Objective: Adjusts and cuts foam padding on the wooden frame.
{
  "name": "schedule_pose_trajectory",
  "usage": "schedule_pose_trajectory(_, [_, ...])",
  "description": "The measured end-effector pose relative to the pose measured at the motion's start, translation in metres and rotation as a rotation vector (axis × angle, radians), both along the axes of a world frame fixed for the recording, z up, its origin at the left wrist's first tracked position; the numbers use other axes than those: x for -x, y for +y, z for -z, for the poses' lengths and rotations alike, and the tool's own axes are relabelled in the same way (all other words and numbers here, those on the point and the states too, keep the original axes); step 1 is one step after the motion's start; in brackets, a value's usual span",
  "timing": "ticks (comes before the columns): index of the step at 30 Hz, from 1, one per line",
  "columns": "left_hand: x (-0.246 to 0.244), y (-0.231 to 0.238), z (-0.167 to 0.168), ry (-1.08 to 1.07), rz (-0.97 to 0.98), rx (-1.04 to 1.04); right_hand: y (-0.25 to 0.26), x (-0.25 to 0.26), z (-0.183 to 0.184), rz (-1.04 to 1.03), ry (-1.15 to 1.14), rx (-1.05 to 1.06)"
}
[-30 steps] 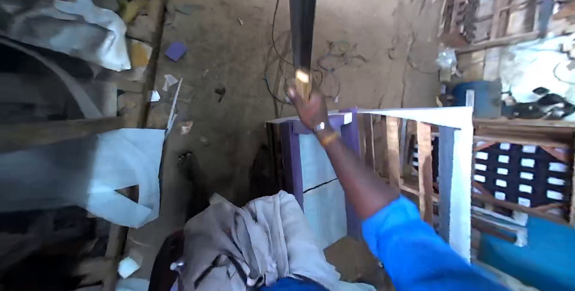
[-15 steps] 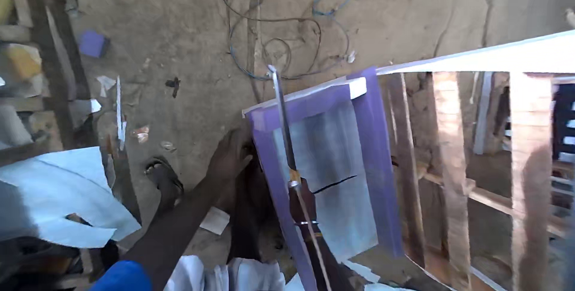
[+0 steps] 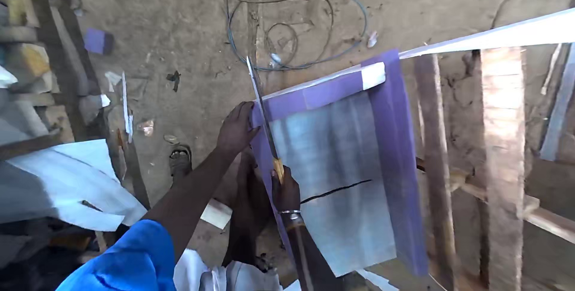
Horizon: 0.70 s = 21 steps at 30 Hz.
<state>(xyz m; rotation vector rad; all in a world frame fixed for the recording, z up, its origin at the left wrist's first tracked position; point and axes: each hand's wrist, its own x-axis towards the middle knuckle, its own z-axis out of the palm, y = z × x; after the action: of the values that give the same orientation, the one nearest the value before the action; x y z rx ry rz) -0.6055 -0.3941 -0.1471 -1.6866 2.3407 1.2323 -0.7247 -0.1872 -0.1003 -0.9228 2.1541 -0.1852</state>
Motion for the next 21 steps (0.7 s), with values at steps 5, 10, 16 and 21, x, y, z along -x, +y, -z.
schedule_pose_trajectory(5, [-0.001, -0.01, -0.007, -0.025, 0.026, -0.118, 0.009, 0.006, 0.011, -0.028, 0.005, -0.064])
schedule_pose_trajectory(10, [-0.008, -0.008, -0.006, -0.001, 0.059, -0.132, 0.055, -0.001, 0.008, -0.028, 0.022, -0.116])
schedule_pose_trajectory(16, [-0.007, -0.005, -0.004, -0.028, 0.024, -0.134, -0.049, -0.013, 0.009, -0.008, 0.008, -0.183])
schedule_pose_trajectory(21, [-0.017, -0.014, -0.001, 0.016, 0.019, -0.174, 0.065, -0.02, 0.01, 0.019, 0.028, -0.238])
